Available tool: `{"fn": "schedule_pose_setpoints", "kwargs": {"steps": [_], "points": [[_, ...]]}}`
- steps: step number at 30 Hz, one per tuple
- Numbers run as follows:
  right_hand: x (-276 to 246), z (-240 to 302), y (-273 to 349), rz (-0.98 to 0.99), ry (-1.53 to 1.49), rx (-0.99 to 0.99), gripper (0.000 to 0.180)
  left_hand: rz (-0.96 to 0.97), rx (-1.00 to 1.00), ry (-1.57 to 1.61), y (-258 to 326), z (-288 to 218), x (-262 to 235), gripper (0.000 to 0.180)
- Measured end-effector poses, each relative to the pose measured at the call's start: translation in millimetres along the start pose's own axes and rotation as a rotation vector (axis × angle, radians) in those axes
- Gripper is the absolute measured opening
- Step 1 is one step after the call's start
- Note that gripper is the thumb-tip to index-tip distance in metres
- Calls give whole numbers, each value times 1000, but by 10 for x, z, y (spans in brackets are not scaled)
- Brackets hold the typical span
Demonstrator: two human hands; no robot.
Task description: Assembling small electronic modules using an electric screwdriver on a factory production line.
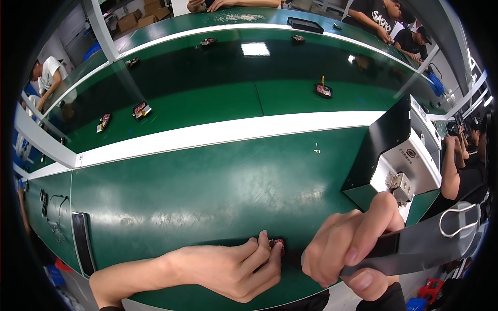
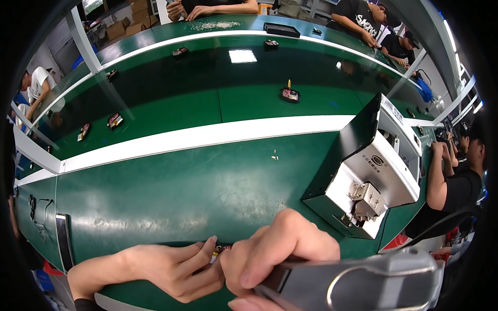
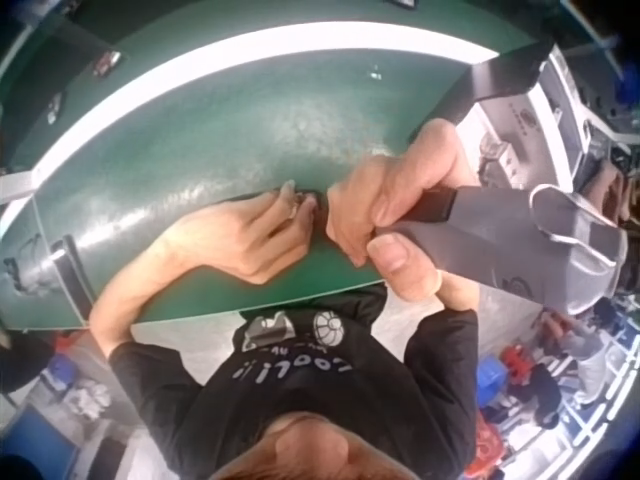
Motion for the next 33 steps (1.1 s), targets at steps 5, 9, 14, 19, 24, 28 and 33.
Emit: {"fn": "schedule_pose_setpoints", "kwargs": {"steps": [5,9,14,19,24,28,33], "points": [[87,44,-10,97,-30,-31,30,-42,-45,35,2,30,-39,26],[195,17,-32,179,18,-99,28,9,-98,81,35,37,-19,20],[173,80,-16,110,14,-122,28,-60,-123,90,-8,59,-68,28],[65,-10,12,60,-80,19,32,-64,-154,132,48,79,-67,27],[41,43,32,22,18,64,39,-66,-169,222,-26,161,-121,25],[-87,-50,72,-45,-114,153,42,17,-147,141,-90,145,-129,23],[-56,-7,68,10,-103,111,42,16,-94,101,-110,150,-149,22]]}}
Point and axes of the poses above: each hand's wrist, its own y-axis away from the middle knuckle, its own x-axis out of the palm, z = x × y, the point moved 9 cm from there along -y, towards the middle knuckle, and after that the axes turned 8 degrees about y, right-handed, at the moved point
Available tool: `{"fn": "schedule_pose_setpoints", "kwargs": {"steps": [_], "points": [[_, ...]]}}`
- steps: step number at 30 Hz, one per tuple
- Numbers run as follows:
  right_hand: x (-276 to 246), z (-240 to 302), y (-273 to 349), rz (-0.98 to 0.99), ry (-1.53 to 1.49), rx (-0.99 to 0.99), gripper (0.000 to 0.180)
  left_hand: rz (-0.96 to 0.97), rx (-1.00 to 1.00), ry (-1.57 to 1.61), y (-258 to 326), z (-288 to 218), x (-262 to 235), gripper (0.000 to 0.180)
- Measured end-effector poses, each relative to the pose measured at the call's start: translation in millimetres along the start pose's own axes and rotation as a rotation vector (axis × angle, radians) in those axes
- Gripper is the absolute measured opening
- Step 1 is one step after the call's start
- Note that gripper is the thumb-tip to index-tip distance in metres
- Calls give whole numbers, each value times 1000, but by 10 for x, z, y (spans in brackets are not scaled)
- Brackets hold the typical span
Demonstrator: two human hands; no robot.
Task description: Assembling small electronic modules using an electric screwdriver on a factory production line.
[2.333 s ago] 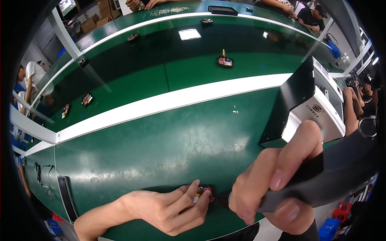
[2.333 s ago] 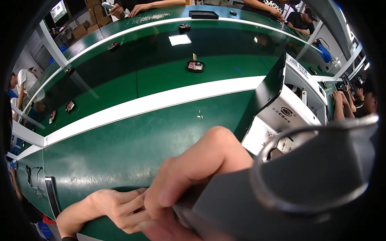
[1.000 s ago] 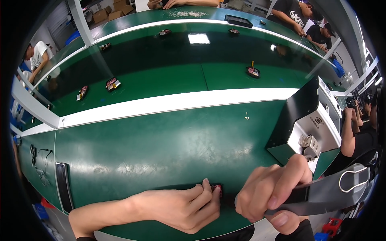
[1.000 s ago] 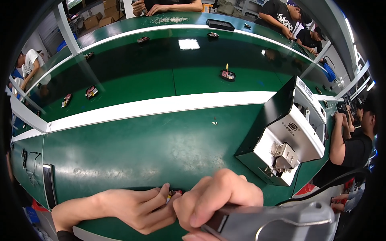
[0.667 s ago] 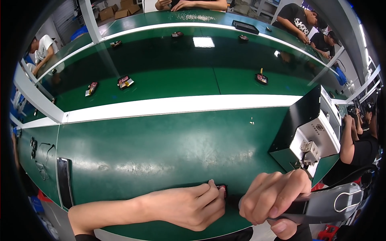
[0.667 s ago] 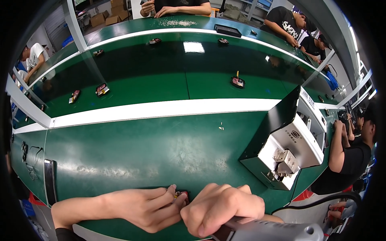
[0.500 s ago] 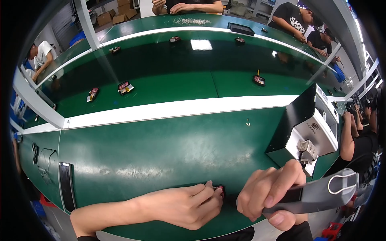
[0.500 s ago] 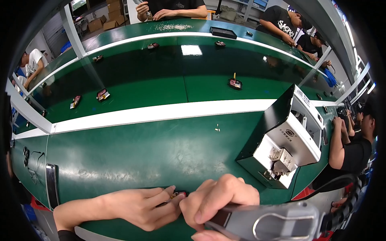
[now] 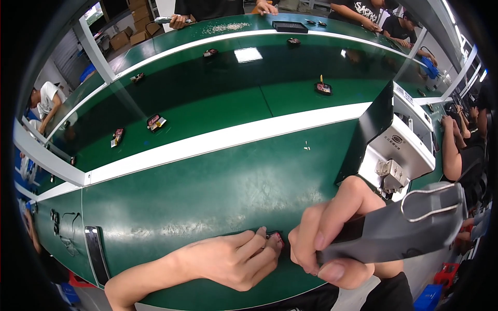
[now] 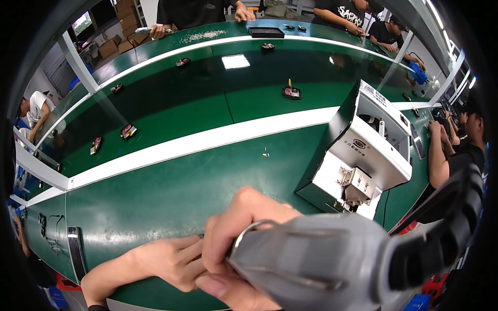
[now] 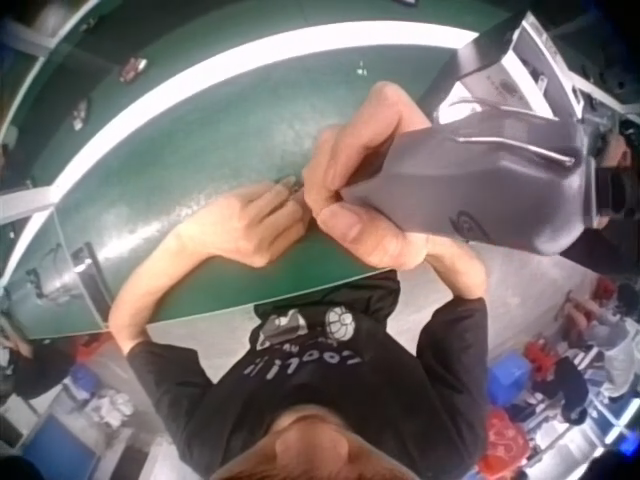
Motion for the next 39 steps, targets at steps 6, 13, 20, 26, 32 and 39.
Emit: {"fn": "schedule_pose_setpoints", "kwargs": {"steps": [6,13,20,26,32,39], "points": [[150,174,-33,83,383,-119,42,-136,-68,142,87,57,-6,21],[122,145,-44,87,340,-106,42,-119,-54,145,62,52,-23,19],[70,106,-13,136,301,-120,43,-58,-82,84,20,21,10,23],[32,55,-11,138,224,-140,39,-24,-85,39,44,-29,40,25],[19,55,19,-68,291,-245,28,-52,-77,10,25,-24,45,24],[105,-39,-11,19,341,-316,26,-8,-116,-47,55,-30,64,20]]}}
Point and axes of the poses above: each hand's wrist, its own y-axis away from the middle knuckle, its own x-axis out of the palm, z = x × y, the point moved 9 cm from there along -y, towards the middle knuckle, and after that the axes turned 8 degrees about y, right-handed, at the moved point
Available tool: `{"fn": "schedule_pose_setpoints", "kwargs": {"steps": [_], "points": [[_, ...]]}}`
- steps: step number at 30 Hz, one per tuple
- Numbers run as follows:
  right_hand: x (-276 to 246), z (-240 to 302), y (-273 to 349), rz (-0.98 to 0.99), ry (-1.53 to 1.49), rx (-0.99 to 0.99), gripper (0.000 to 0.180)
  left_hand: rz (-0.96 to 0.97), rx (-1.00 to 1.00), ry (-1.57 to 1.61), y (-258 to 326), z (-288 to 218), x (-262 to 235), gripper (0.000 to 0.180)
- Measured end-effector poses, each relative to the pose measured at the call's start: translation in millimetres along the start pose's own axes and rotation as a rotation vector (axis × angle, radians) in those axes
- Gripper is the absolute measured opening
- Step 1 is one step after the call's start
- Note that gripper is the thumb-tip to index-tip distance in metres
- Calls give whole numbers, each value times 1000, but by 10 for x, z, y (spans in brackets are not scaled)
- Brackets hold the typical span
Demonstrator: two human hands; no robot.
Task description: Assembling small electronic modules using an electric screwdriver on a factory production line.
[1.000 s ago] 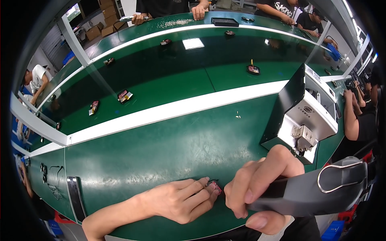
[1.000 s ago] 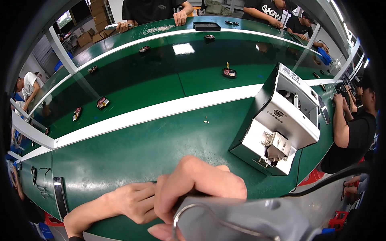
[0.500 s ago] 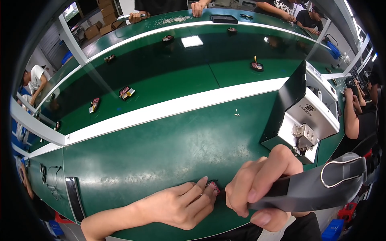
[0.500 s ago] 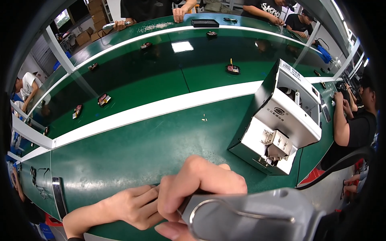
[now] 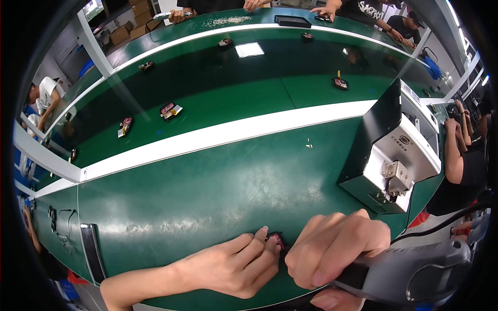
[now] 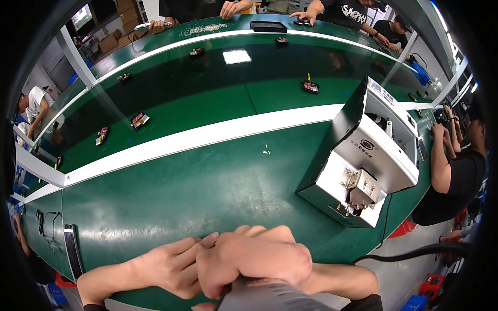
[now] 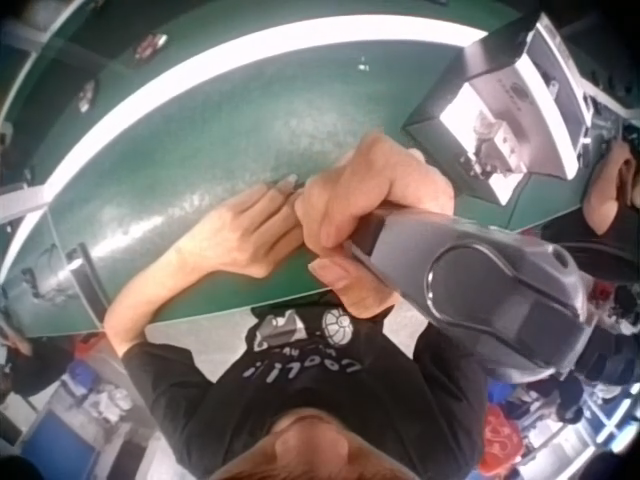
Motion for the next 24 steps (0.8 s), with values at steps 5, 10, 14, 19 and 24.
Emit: {"fn": "schedule_pose_setpoints", "kwargs": {"steps": [5,10,14,19,24], "points": [[90,56,-32,98,8,-45,24,-12,-9,106,-13,-5,-63,18],[32,43,-122,137,-81,1,30,-13,-77,128,73,113,-38,16],[-243,550,-199,46,-159,-246,36,-193,-59,157,88,108,21,15],[-237,785,127,132,158,-538,25,-204,-190,378,166,261,55,20],[386,610,565,647,805,-1051,13,-151,-535,783,133,404,18,21]]}}
Point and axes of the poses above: each hand's wrist, its own y-axis away from the middle knuckle, its own x-axis out of the palm, z = x × y, the point moved 9 cm from there along -y, towards the middle knuckle, and after that the axes turned 8 degrees about y, right-handed, at the moved point
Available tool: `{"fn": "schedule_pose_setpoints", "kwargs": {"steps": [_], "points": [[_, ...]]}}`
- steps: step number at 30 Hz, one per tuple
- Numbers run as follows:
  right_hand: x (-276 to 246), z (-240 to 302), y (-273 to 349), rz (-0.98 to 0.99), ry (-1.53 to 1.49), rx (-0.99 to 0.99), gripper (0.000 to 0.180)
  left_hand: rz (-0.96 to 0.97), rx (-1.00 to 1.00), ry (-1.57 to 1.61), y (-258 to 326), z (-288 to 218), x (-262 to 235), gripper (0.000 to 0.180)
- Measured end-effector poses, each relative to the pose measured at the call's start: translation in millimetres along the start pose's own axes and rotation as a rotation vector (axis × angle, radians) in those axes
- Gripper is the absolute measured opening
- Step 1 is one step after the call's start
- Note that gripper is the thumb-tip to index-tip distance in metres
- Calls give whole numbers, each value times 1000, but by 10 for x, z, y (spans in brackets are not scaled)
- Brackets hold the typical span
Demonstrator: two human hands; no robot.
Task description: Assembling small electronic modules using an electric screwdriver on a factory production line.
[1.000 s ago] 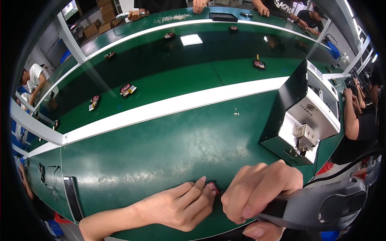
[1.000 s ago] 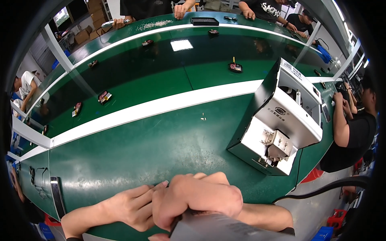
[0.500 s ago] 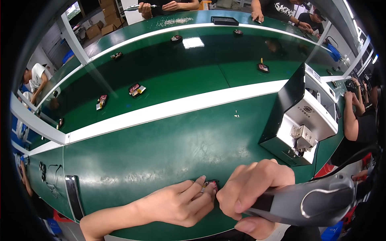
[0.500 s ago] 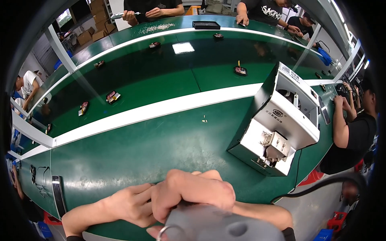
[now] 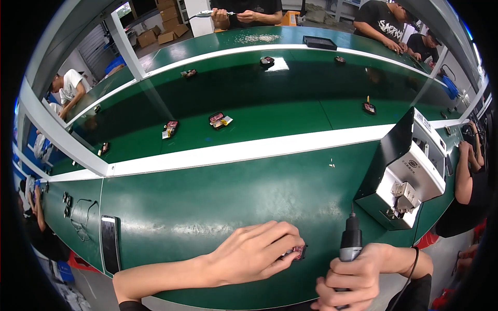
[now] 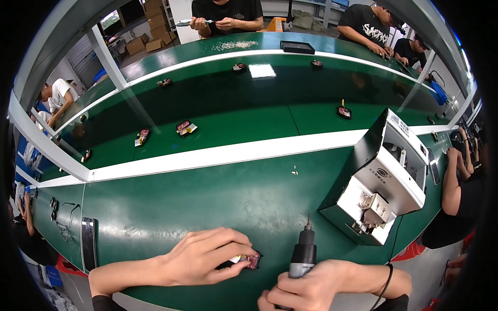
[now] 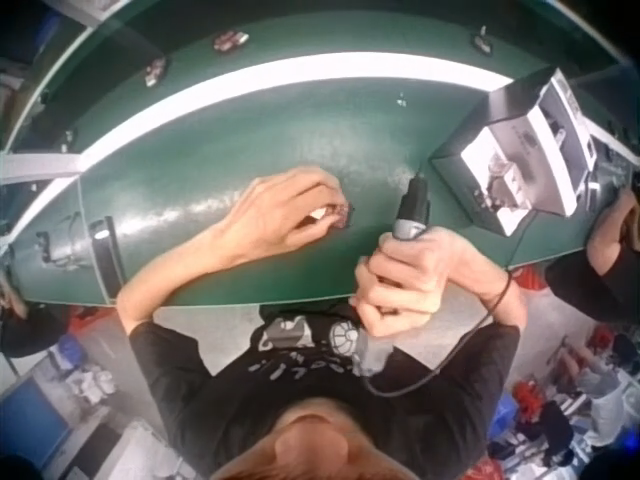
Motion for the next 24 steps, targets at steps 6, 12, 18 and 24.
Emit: {"fn": "schedule_pose_setpoints", "kwargs": {"steps": [6,12,18,24], "points": [[370,103,169,133,138,-131,19,19,-166,36,-36,160,-17,19],[523,44,368,267,143,-45,13,76,-137,-117,-92,146,40,22],[487,16,395,247,128,7,10,210,-3,-371,-201,-22,117,24],[498,-3,359,211,138,40,8,201,163,-552,-225,-113,171,14]]}}
Point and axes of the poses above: each hand's wrist, its own y-axis away from the middle knuckle, its own x-axis out of the palm, z = x × y, the point moved 9 cm from there along -y, towards the middle knuckle, and after that the axes turned 8 degrees about y, right-handed, at the moved point
